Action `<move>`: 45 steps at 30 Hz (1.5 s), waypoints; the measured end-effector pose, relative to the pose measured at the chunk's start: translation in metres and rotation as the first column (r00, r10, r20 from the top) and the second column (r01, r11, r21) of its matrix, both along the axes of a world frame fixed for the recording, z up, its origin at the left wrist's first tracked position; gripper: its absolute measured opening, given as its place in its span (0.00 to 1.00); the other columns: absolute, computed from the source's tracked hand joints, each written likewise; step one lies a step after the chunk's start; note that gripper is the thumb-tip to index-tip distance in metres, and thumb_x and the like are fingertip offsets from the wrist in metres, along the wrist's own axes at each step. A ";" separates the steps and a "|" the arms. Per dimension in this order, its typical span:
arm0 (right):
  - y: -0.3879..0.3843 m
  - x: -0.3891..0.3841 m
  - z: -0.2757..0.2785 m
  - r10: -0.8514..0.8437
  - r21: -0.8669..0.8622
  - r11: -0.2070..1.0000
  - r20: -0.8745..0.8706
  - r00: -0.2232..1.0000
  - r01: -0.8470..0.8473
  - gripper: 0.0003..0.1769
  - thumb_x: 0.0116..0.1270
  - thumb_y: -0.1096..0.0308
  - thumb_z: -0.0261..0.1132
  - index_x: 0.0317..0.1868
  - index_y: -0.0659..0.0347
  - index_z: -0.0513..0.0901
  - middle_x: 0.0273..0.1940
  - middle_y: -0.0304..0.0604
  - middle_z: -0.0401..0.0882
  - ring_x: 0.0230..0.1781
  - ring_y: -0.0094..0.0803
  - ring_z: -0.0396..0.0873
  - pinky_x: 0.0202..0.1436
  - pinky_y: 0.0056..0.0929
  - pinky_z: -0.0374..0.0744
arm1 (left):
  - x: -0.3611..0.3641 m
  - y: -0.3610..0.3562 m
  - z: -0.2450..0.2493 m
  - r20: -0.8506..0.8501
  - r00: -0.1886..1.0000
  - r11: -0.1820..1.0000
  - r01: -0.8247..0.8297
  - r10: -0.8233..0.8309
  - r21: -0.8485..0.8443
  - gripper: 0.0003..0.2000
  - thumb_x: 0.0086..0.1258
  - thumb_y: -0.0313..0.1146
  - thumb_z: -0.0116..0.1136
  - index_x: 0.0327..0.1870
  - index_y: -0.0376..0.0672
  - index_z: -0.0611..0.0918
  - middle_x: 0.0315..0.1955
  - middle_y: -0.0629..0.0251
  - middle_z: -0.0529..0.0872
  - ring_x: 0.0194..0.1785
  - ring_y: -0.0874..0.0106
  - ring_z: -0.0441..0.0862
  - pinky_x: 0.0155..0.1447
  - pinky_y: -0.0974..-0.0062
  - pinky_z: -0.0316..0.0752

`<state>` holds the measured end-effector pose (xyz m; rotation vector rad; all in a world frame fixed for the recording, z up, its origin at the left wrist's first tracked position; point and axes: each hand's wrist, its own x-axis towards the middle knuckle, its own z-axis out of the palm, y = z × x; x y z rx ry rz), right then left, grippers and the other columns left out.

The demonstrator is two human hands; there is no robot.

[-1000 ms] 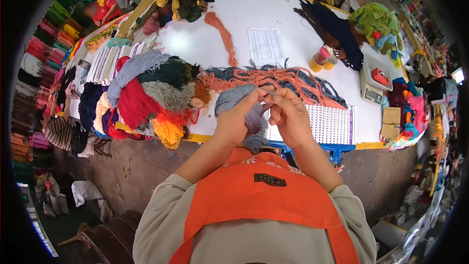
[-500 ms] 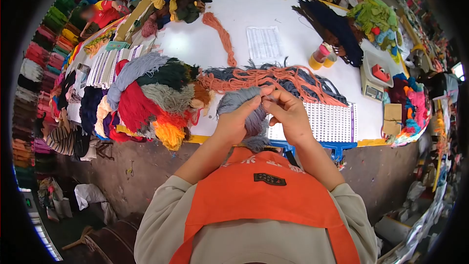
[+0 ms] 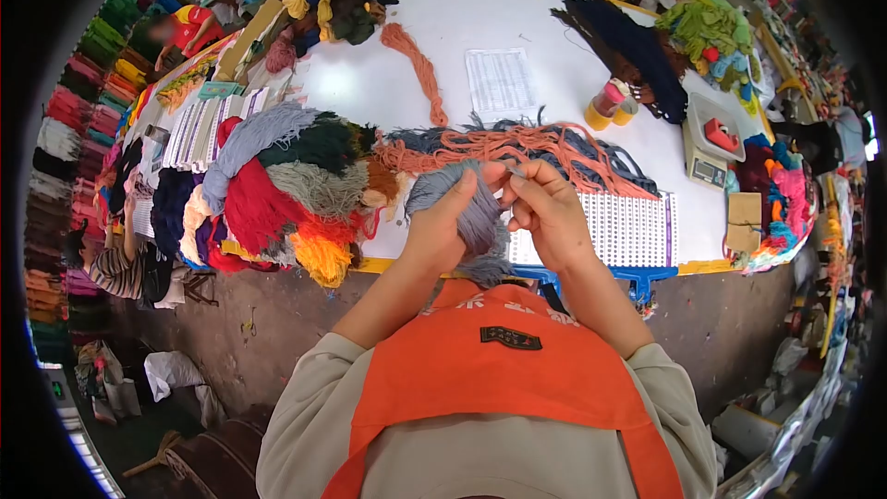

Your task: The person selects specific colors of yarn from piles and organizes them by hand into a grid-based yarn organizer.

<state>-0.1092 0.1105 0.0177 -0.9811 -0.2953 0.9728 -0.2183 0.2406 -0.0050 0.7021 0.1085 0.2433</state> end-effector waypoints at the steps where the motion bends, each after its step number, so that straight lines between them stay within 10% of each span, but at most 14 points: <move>1: 0.001 -0.001 -0.002 -0.002 -0.067 0.998 0.069 0.998 0.007 0.05 0.68 0.69 0.65 0.43 0.58 0.81 0.36 0.31 0.81 0.28 0.14 0.74 0.29 0.16 0.77 | 0.001 -0.002 0.008 0.016 1.000 1.000 0.000 0.000 -0.002 0.21 0.81 0.41 0.43 0.64 0.35 0.73 0.64 0.57 0.74 0.65 0.67 0.73 0.68 0.66 0.68; 5: 0.007 -0.005 -0.002 0.075 -0.184 0.983 0.420 0.904 0.004 0.06 0.68 0.70 0.65 0.44 0.60 0.81 0.36 0.32 0.80 0.29 0.14 0.74 0.29 0.17 0.78 | 0.002 -0.001 0.009 -0.025 1.000 0.996 -0.017 0.019 0.084 0.21 0.80 0.40 0.44 0.65 0.34 0.73 0.66 0.55 0.72 0.66 0.66 0.73 0.66 0.65 0.71; 32: 0.024 -0.033 -0.001 0.035 -0.094 0.995 0.130 0.991 -0.023 0.08 0.71 0.66 0.61 0.45 0.61 0.79 0.34 0.31 0.74 0.29 0.12 0.70 0.30 0.17 0.78 | -0.034 0.019 0.004 -0.215 0.969 0.992 -0.125 0.119 -0.015 0.14 0.75 0.33 0.57 0.55 0.34 0.81 0.49 0.65 0.84 0.52 0.76 0.80 0.57 0.77 0.74; 41: 0.033 -0.047 0.003 0.030 -0.162 0.986 0.414 0.910 0.041 0.07 0.71 0.66 0.61 0.45 0.59 0.79 0.32 0.30 0.74 0.26 0.13 0.69 0.28 0.15 0.80 | -0.039 0.020 -0.005 -0.152 0.977 0.988 -0.139 0.149 0.071 0.15 0.75 0.33 0.57 0.57 0.33 0.80 0.52 0.63 0.83 0.55 0.75 0.79 0.60 0.77 0.72; 44: 0.026 -0.037 -0.010 0.048 -0.039 0.998 0.089 0.995 -0.045 0.06 0.72 0.66 0.60 0.44 0.58 0.77 0.30 0.29 0.72 0.25 0.13 0.68 0.28 0.17 0.79 | -0.038 0.022 -0.013 -0.163 0.974 0.987 -0.145 0.156 0.076 0.15 0.75 0.30 0.55 0.57 0.32 0.80 0.53 0.62 0.83 0.57 0.74 0.79 0.63 0.76 0.71; 45: 0.027 -0.038 0.002 0.026 -0.008 1.000 -0.021 0.999 -0.026 0.05 0.73 0.65 0.60 0.43 0.57 0.76 0.27 0.28 0.69 0.22 0.14 0.64 0.26 0.18 0.75 | -0.038 0.028 -0.019 -0.102 0.978 0.936 -0.141 0.182 0.324 0.16 0.76 0.32 0.51 0.57 0.32 0.79 0.56 0.60 0.82 0.59 0.71 0.78 0.64 0.73 0.72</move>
